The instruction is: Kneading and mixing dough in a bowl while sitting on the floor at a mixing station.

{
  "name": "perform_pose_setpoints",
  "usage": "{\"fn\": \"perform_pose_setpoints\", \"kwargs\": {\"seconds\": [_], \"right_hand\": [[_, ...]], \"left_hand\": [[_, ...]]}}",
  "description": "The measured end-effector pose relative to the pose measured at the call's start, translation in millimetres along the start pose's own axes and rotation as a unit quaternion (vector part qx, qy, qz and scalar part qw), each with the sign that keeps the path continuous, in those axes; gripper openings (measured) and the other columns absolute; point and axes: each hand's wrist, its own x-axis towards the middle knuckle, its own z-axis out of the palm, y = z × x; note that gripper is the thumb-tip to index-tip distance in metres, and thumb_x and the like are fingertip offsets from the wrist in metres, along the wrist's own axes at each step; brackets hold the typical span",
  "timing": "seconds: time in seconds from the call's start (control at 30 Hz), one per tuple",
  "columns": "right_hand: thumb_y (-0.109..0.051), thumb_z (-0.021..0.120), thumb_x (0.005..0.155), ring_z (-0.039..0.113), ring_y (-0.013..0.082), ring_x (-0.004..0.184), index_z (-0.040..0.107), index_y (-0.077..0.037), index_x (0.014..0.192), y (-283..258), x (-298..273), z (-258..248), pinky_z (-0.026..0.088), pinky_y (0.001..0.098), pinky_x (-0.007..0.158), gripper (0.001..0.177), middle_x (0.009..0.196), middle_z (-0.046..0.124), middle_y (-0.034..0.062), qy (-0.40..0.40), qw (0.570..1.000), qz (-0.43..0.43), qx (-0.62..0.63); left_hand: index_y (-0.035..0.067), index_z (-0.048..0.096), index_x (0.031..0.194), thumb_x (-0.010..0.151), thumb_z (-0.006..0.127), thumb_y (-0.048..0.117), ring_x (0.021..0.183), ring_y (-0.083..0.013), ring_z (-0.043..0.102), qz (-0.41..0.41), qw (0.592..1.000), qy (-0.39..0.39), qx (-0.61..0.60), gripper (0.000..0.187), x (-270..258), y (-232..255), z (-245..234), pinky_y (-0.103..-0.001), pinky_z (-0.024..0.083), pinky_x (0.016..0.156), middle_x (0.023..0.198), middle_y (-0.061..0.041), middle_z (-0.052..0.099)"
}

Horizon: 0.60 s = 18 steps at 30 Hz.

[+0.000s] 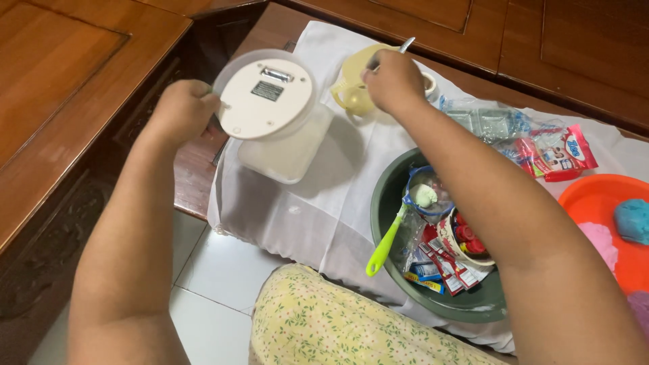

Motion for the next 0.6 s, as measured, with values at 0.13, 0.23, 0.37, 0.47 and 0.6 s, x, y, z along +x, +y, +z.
{"fn": "perform_pose_setpoints", "kwargs": {"seconds": [0.13, 0.23, 0.37, 0.47, 0.6], "right_hand": [[-0.021, 0.067, 0.097, 0.068, 0.0294, 0.096, 0.058, -0.012, 0.114, 49.4, 29.3, 8.7, 0.052, 0.0465, 0.084, 0.021, 0.107, 0.070, 0.0098, 0.046, 0.997, 0.040, 0.053], [0.000, 0.061, 0.082, 0.068, 0.0237, 0.095, 0.061, -0.022, 0.140, 56.9, 27.6, 8.3, 0.051, 0.0383, 0.082, 0.062, 0.114, 0.072, 0.0098, -0.062, 0.992, 0.028, 0.102], [-0.013, 0.069, 0.087, 0.068, 0.0320, 0.093, 0.073, -0.015, 0.126, 64.6, 27.6, 21.0, 0.053, 0.0441, 0.082, 0.038, 0.107, 0.074, 0.0138, -0.058, 0.987, -0.120, -0.084], [-0.029, 0.077, 0.089, 0.066, 0.0352, 0.085, 0.077, -0.010, 0.110, 70.9, 30.4, 27.6, 0.051, 0.0477, 0.077, 0.028, 0.091, 0.073, 0.0150, -0.027, 0.980, -0.147, -0.133], [-0.035, 0.078, 0.090, 0.065, 0.0375, 0.077, 0.079, -0.008, 0.095, 87.6, 35.4, 41.0, 0.049, 0.0485, 0.071, 0.028, 0.082, 0.072, 0.0159, 0.046, 0.977, -0.182, -0.101]], "left_hand": [[-0.005, 0.070, 0.089, 0.093, 0.051, 0.004, 0.056, -0.0205, 0.061, 0.003, 0.999, -0.052, -0.014, 0.021, -0.2, -6.0, 16.2, -0.031, 0.052, 0.053, 0.070, -0.014, 0.066], [-0.007, 0.066, 0.087, 0.096, 0.049, 0.005, 0.055, -0.0238, 0.066, -0.012, 0.995, -0.090, 0.034, 0.023, -0.3, -6.7, 21.6, -0.034, 0.055, 0.054, 0.071, -0.016, 0.068], [-0.006, 0.071, 0.101, 0.095, 0.049, 0.006, 0.059, -0.0214, 0.065, -0.036, 0.995, -0.091, 0.032, 0.026, -15.0, 11.1, 16.7, -0.032, 0.052, 0.056, 0.076, -0.016, 0.070], [-0.005, 0.073, 0.104, 0.094, 0.050, 0.007, 0.062, -0.0207, 0.064, -0.053, 0.993, -0.094, 0.045, 0.028, -19.1, 13.3, 14.0, -0.032, 0.053, 0.058, 0.079, -0.015, 0.071], [0.003, 0.071, 0.116, 0.100, 0.061, 0.023, 0.065, -0.0193, 0.064, -0.046, 0.996, 0.007, 0.071, 0.028, -32.5, 19.6, 9.2, -0.034, 0.052, 0.063, 0.088, -0.010, 0.071]]}}
